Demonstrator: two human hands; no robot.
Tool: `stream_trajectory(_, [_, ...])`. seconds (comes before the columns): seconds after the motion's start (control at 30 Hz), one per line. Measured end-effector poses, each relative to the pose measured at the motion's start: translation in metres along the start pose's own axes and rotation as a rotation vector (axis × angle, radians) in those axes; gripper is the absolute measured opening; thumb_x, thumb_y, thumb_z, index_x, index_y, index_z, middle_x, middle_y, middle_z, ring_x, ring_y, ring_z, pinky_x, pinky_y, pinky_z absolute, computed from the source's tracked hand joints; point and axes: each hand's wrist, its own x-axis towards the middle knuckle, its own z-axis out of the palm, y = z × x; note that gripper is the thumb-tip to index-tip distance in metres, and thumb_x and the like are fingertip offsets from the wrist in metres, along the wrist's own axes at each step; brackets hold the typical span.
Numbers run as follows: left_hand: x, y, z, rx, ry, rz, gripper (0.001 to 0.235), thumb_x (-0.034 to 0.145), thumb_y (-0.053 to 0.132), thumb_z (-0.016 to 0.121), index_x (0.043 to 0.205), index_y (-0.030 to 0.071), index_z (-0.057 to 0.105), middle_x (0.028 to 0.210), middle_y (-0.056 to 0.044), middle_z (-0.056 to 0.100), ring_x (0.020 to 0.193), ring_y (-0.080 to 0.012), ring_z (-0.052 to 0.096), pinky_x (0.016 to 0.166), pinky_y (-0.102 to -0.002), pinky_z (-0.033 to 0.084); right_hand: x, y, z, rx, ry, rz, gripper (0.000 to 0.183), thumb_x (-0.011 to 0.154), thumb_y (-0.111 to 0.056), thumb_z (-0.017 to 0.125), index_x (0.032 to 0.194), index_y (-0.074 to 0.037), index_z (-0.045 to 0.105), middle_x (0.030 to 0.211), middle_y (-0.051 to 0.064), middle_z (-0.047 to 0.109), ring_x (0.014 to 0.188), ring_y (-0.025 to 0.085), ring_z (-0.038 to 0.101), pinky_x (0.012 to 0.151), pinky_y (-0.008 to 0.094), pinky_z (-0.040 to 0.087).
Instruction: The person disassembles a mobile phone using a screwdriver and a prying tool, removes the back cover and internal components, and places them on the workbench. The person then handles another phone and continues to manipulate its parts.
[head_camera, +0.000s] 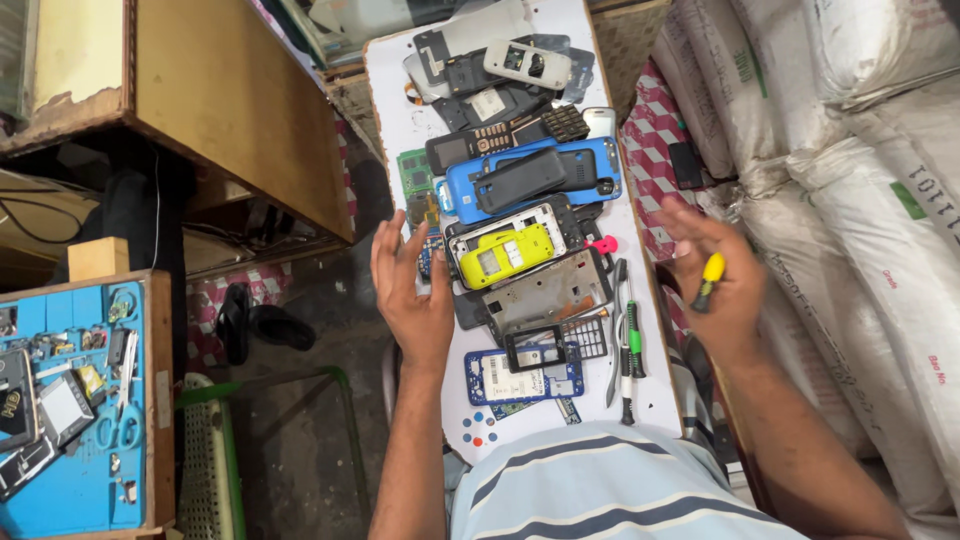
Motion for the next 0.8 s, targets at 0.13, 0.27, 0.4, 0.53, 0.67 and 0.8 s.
stream_trajectory(0.13, [0.002,-0.005,0.003,-0.01,-0.038,-0.018,0.041,0.092,0.003,0.072,0.132,0.002,0.068,0.161,-0.022,0.043,0.153,-0.0447,0.032,0.123,-0.05,0.034,0.017,-0.007,-0.008,-0.077,-0.018,-0.059,0.026,0.114,-0.007,0.053,0.136,0.006,0.05,0.147,0.022,0.06,0.132,0.028,0.064,0.118,0.04,0.052])
stream_trajectory(0.27, [-0.006,-0.009,0.005,-0.112,-0.094,-0.138,0.053,0.098,0.012,0.068,0.146,-0.002,0.051,0.164,-0.023,0.036,0.151,-0.0388,0.041,0.121,-0.044,0.04,0.023,-0.009,0.001,-0.043,-0.054,-0.029,0.028,0.114,-0.007,0.053,0.138,0.006,0.049,0.148,0.022,0.059,0.135,0.028,0.063,0.119,0.039,0.05])
stream_trajectory(0.4, [-0.024,-0.017,0.004,-0.097,-0.089,-0.15,0.059,0.105,0.016,0.062,0.154,-0.004,0.037,0.167,-0.024,0.032,0.154,-0.0392,0.038,0.123,-0.044,0.037,0.014,-0.002,0.012,-0.032,-0.076,-0.021,0.028,0.114,-0.005,0.054,0.139,0.006,0.049,0.149,0.023,0.058,0.136,0.029,0.062,0.119,0.041,0.051])
stream_trajectory(0.53, [-0.036,-0.024,0.0,-0.255,-0.053,-0.182,0.058,0.109,0.016,0.056,0.158,-0.004,0.031,0.169,-0.023,0.029,0.157,-0.0383,0.036,0.128,-0.043,0.035,0.007,0.005,0.014,-0.035,-0.086,-0.009,0.027,0.117,-0.006,0.053,0.14,0.006,0.048,0.152,0.024,0.057,0.135,0.029,0.061,0.123,0.043,0.05])
stream_trajectory(0.67, [-0.046,-0.026,-0.006,-0.279,-0.064,-0.203,0.057,0.105,0.004,0.053,0.158,-0.003,0.032,0.169,-0.023,0.03,0.158,-0.0379,0.034,0.13,-0.043,0.033,-0.006,0.01,0.011,-0.023,-0.1,0.002,0.03,0.119,-0.011,0.053,0.141,0.008,0.047,0.147,0.025,0.057,0.135,0.03,0.061,0.119,0.041,0.051])
stream_trajectory(0.8, [-0.051,-0.024,-0.016,-0.135,-0.103,-0.163,0.062,0.095,-0.008,0.048,0.156,-0.003,0.038,0.167,-0.023,0.037,0.158,-0.0396,0.036,0.13,-0.044,0.033,-0.02,0.012,0.01,-0.014,-0.098,0.016,0.032,0.119,-0.014,0.054,0.14,0.009,0.048,0.145,0.025,0.058,0.132,0.031,0.063,0.117,0.042,0.053])
